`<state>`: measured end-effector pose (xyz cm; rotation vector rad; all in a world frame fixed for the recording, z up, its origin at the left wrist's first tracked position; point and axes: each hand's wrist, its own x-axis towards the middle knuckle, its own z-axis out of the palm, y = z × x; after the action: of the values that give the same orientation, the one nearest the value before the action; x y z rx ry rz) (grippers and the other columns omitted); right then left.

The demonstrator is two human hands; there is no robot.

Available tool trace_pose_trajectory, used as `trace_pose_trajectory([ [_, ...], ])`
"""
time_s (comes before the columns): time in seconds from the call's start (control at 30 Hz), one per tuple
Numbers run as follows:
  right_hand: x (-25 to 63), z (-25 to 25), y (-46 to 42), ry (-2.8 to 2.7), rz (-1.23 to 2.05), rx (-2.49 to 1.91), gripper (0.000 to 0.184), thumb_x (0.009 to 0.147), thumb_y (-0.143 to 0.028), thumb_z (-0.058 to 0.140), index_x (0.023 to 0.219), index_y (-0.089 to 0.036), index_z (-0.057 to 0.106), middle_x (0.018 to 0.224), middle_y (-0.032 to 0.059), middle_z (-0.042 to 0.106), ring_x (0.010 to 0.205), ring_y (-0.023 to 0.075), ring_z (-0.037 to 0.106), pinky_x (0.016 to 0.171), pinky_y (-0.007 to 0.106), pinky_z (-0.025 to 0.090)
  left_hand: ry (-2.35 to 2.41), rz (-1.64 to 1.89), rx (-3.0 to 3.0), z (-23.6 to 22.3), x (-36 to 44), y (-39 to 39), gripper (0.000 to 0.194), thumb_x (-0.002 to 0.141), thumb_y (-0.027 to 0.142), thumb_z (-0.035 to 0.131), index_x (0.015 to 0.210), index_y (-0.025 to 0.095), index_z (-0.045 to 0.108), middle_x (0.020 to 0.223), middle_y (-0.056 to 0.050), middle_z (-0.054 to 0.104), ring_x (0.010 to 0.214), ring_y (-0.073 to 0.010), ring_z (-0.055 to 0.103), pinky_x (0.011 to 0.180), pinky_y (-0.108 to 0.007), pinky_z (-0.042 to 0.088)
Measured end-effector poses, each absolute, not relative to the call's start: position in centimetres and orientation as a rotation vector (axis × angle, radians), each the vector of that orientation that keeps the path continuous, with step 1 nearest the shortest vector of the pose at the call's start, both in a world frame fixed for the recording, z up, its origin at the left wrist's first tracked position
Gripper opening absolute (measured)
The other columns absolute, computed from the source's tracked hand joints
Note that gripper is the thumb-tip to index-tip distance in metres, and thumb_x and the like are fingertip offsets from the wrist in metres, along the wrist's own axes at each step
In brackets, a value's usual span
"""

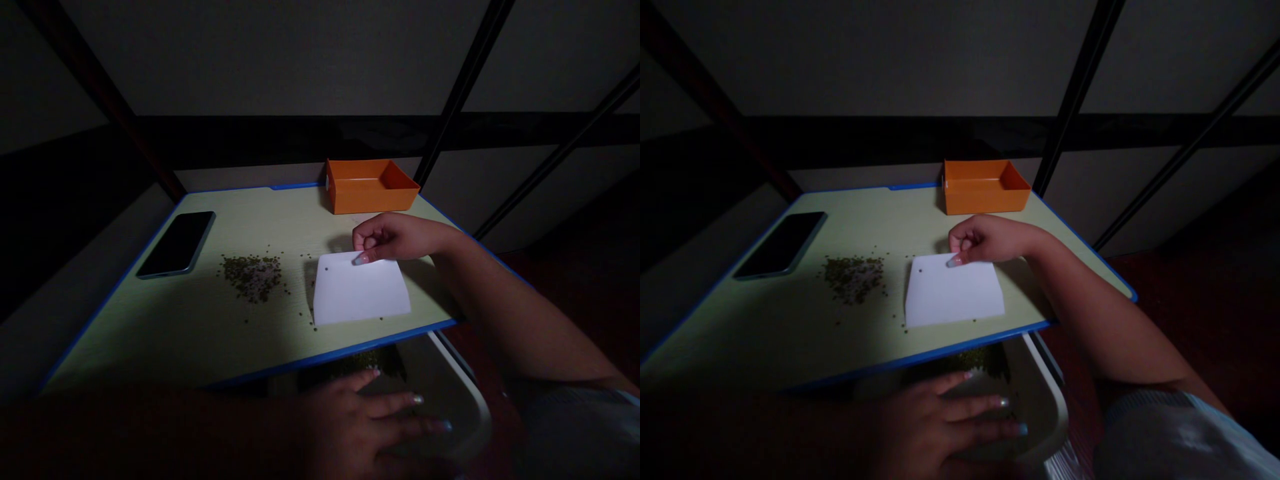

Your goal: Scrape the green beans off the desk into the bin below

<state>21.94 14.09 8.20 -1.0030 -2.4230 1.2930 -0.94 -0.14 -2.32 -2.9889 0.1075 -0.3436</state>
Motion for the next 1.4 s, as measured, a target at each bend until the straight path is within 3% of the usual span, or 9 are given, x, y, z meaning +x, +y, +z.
trace_pose_trajectory([
  [0.5, 21.4, 7.6, 13.9, -2.377, 1.340, -0.941, 0.027, 0.084, -0.037, 0.069, 0.077, -0.016, 0.055, 0.056, -0.0071, 0.048, 0.050, 0.0055, 0.039, 0.049, 0.020, 0.027, 0.099, -0.321, -3.035, -1.5, -1.0, -0.1, 0.046, 0.103, 0.044, 0.038, 0.149, 0.036, 0.041, 0.159, 0.009, 0.036, 0.144, -0.0169, 0.037, 0.101, -0.040, 0.052],
  [0.83, 21.3, 7.8, 13.7, -2.387, 1.253, -0.971, 0.025, 0.082, -0.034, 0.069, 0.074, -0.016, 0.054, 0.058, -0.0067, 0.049, 0.053, 0.0058, 0.041, 0.051, 0.021, 0.029, 0.038, -0.362, -3.032, -2.4, -1.0, -0.2, 0.046, 0.105, 0.043, 0.028, 0.150, 0.039, 0.037, 0.160, 0.011, 0.032, 0.146, -0.0162, 0.032, 0.103, -0.040, 0.049],
  [1.13, 22.6, 8.6, 14.3, -2.436, 1.106, -1.144, 0.026, 0.080, -0.037, 0.070, 0.074, -0.016, 0.055, 0.057, -0.0053, 0.051, 0.053, 0.0071, 0.045, 0.051, 0.022, 0.031, 0.129, -0.377, -3.044, -2.1, -1.1, 0.1, 0.048, 0.104, 0.043, 0.028, 0.150, 0.033, 0.040, 0.159, 0.007, 0.034, 0.144, -0.0182, 0.036, 0.101, -0.042, 0.052],
  [1.4, 23.9, 9.0, 14.9, -2.336, 1.198, -1.167, 0.031, 0.080, -0.043, 0.072, 0.077, -0.017, 0.055, 0.060, -0.0054, 0.051, 0.054, 0.0069, 0.043, 0.052, 0.022, 0.031, 0.096, -0.235, -3.022, -1.1, -1.0, 0.0, 0.047, 0.104, 0.043, 0.035, 0.150, 0.037, 0.039, 0.160, 0.011, 0.032, 0.145, -0.0147, 0.034, 0.104, -0.039, 0.050],
])
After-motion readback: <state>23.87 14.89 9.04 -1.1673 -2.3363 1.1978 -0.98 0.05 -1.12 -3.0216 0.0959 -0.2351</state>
